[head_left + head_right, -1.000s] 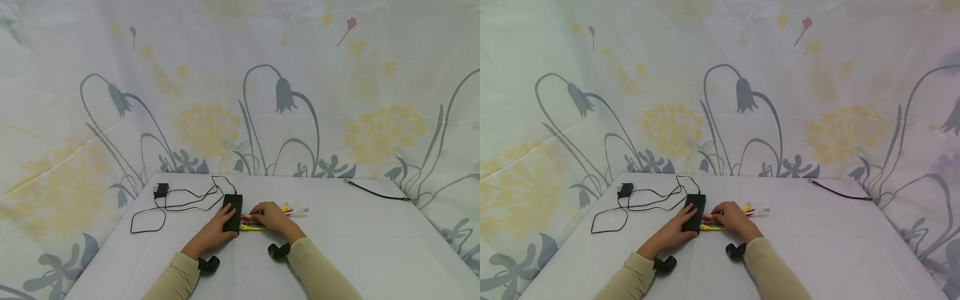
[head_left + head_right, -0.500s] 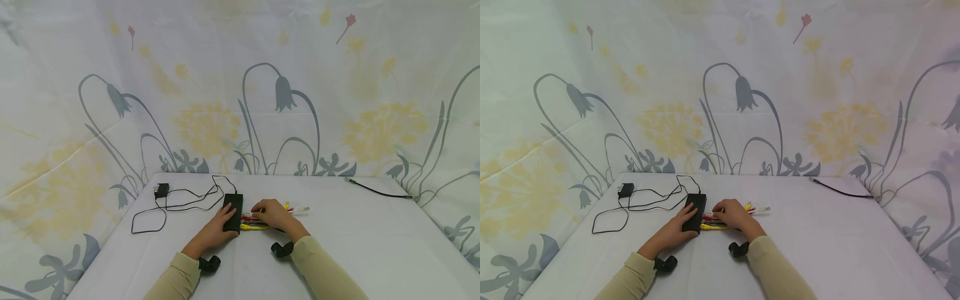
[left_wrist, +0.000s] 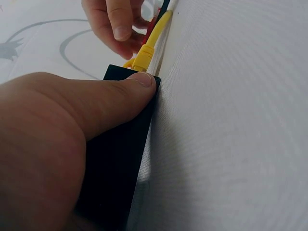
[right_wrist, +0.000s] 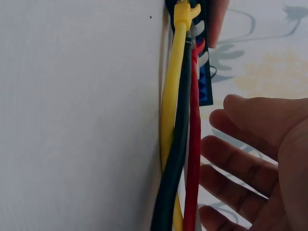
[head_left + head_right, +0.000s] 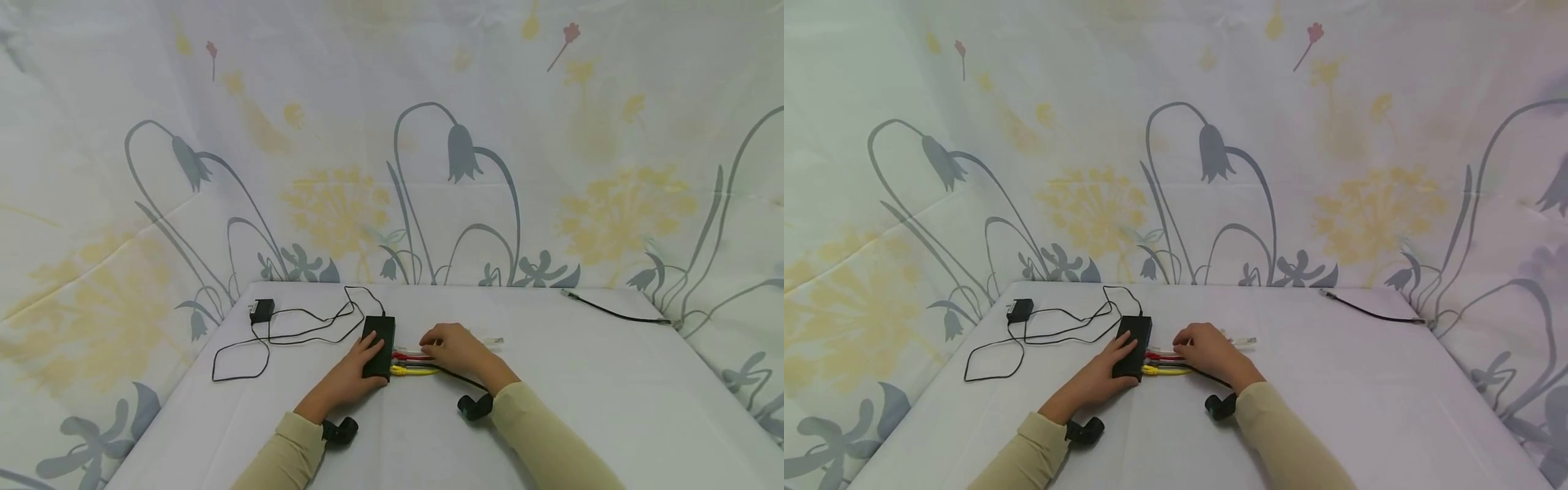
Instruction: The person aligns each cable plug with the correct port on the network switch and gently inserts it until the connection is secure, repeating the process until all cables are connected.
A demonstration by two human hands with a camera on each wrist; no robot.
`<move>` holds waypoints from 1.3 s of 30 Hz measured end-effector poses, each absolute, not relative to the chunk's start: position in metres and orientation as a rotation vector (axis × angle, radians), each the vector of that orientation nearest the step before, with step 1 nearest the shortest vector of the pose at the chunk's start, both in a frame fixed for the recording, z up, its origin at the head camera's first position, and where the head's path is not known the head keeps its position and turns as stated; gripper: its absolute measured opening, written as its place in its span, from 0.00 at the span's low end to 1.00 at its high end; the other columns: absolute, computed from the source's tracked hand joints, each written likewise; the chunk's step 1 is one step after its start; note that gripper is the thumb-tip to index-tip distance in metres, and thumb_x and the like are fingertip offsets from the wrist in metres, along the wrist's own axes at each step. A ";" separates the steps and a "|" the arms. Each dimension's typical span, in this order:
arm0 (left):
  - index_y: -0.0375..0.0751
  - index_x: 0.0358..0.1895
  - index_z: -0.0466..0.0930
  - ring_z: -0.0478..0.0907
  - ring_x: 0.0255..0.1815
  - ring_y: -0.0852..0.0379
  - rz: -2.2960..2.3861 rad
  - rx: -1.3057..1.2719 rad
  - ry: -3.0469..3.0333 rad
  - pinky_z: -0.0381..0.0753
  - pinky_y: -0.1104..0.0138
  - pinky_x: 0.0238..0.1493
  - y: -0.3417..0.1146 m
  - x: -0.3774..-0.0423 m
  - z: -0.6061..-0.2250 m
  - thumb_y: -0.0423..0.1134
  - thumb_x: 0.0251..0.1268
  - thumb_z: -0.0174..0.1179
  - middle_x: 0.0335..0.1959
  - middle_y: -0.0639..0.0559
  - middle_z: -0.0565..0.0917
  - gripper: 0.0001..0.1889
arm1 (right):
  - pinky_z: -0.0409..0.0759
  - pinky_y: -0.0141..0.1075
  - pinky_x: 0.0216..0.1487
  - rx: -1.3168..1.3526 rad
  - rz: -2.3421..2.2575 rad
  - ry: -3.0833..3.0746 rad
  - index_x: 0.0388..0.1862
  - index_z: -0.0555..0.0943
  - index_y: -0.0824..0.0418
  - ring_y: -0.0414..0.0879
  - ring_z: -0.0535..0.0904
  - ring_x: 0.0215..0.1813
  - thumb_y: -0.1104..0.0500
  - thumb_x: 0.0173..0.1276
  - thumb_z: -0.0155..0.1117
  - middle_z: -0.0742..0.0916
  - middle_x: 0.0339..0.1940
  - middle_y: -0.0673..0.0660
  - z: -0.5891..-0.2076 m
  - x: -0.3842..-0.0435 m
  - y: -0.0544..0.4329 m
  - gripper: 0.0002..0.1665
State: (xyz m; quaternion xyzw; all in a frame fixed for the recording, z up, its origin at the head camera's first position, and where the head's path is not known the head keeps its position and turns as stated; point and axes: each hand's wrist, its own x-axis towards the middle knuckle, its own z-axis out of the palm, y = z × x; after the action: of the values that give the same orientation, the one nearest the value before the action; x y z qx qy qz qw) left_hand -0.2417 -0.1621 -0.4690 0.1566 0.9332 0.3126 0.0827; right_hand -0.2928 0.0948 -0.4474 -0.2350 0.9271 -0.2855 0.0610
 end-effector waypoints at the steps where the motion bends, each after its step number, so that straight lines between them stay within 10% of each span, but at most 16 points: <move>1: 0.55 0.77 0.55 0.39 0.81 0.42 0.934 0.467 2.786 0.56 0.38 0.70 -0.162 -0.242 -0.469 0.55 0.63 0.62 0.80 0.56 0.46 0.40 | 0.80 0.42 0.47 -0.714 -0.857 2.806 0.47 0.87 0.52 0.41 0.80 0.44 0.51 0.70 0.61 0.86 0.42 0.46 -0.447 -0.293 0.096 0.12; 39: 0.54 0.76 0.56 0.39 0.81 0.42 0.959 0.487 2.784 0.55 0.38 0.71 -0.162 -0.237 -0.466 0.55 0.63 0.63 0.80 0.55 0.47 0.40 | 0.79 0.47 0.49 -0.808 -0.767 2.979 0.51 0.85 0.60 0.49 0.80 0.47 0.55 0.71 0.60 0.86 0.43 0.53 -0.430 -0.321 0.176 0.15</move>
State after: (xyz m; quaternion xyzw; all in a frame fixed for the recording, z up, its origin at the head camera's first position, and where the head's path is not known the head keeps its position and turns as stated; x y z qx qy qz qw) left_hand -0.2373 -0.1623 -0.4664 0.1627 0.9299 0.3205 0.0786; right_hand -0.3211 0.1755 -0.4303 -0.2539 0.9365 -0.2410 -0.0193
